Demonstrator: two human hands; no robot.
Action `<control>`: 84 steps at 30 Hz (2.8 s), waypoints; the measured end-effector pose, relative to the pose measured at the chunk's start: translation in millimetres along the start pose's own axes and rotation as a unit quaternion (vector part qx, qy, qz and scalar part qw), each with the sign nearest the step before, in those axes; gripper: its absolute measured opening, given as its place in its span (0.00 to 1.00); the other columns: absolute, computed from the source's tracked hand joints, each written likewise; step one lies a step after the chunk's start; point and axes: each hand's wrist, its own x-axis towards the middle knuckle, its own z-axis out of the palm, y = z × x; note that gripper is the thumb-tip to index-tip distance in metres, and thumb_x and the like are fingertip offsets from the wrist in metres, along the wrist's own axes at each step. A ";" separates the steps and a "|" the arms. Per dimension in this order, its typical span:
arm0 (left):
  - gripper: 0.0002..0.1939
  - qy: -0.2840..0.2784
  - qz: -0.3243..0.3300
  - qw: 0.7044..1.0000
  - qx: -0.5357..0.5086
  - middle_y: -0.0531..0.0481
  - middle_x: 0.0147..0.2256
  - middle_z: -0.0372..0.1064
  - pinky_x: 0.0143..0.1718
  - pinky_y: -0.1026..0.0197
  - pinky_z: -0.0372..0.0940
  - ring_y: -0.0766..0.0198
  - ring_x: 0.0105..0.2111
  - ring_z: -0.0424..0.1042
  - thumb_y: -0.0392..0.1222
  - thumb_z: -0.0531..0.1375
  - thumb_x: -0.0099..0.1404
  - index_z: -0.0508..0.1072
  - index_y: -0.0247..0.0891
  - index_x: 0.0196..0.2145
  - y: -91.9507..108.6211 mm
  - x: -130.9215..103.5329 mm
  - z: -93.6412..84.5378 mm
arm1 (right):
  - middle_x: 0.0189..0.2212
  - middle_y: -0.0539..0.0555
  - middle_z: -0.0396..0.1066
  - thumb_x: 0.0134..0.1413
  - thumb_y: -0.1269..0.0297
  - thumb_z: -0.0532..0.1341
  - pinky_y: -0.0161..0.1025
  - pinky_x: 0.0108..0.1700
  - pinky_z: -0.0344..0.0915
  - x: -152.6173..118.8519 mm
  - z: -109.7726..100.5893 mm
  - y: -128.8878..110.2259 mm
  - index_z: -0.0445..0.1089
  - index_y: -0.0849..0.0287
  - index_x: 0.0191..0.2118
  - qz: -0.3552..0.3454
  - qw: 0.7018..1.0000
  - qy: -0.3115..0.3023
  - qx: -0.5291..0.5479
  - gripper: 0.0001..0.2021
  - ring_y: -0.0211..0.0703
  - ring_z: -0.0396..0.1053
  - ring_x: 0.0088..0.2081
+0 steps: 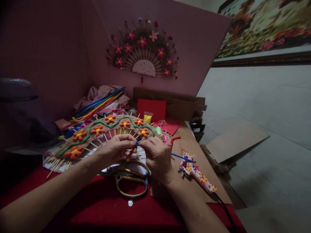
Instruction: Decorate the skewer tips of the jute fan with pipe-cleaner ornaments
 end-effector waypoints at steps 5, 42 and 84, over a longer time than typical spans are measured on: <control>0.10 0.014 -0.009 1.000 -0.016 0.54 0.20 0.65 0.23 0.67 0.60 0.74 0.18 0.62 0.37 0.67 0.48 0.68 0.33 0.24 0.6 -0.1 -0.6 | 0.30 0.53 0.68 0.55 0.72 0.55 0.39 0.35 0.59 0.1 -2.2 0.4 0.70 0.55 0.37 -0.018 0.997 -0.006 -0.072 0.09 0.43 0.63 0.34; 0.02 0.068 0.168 0.935 0.304 0.54 0.22 0.67 0.22 0.69 0.59 0.72 0.20 0.63 0.33 0.60 0.53 0.72 0.33 0.27 -8.1 -0.3 4.0 | 0.27 0.53 0.68 0.56 0.71 0.54 0.38 0.34 0.58 -0.1 1.3 -0.8 0.69 0.60 0.32 -0.003 0.998 -0.004 -0.057 0.07 0.42 0.63 0.32; 0.12 0.113 0.067 0.991 0.032 0.58 0.18 0.61 0.21 0.69 0.52 0.74 0.17 0.58 0.39 0.65 0.45 0.65 0.34 0.24 -22.9 1.0 6.8 | 0.25 0.52 0.67 0.53 0.74 0.55 0.36 0.33 0.58 -5.2 9.2 -9.7 0.67 0.60 0.30 -0.007 0.997 -0.072 0.000 0.05 0.40 0.64 0.29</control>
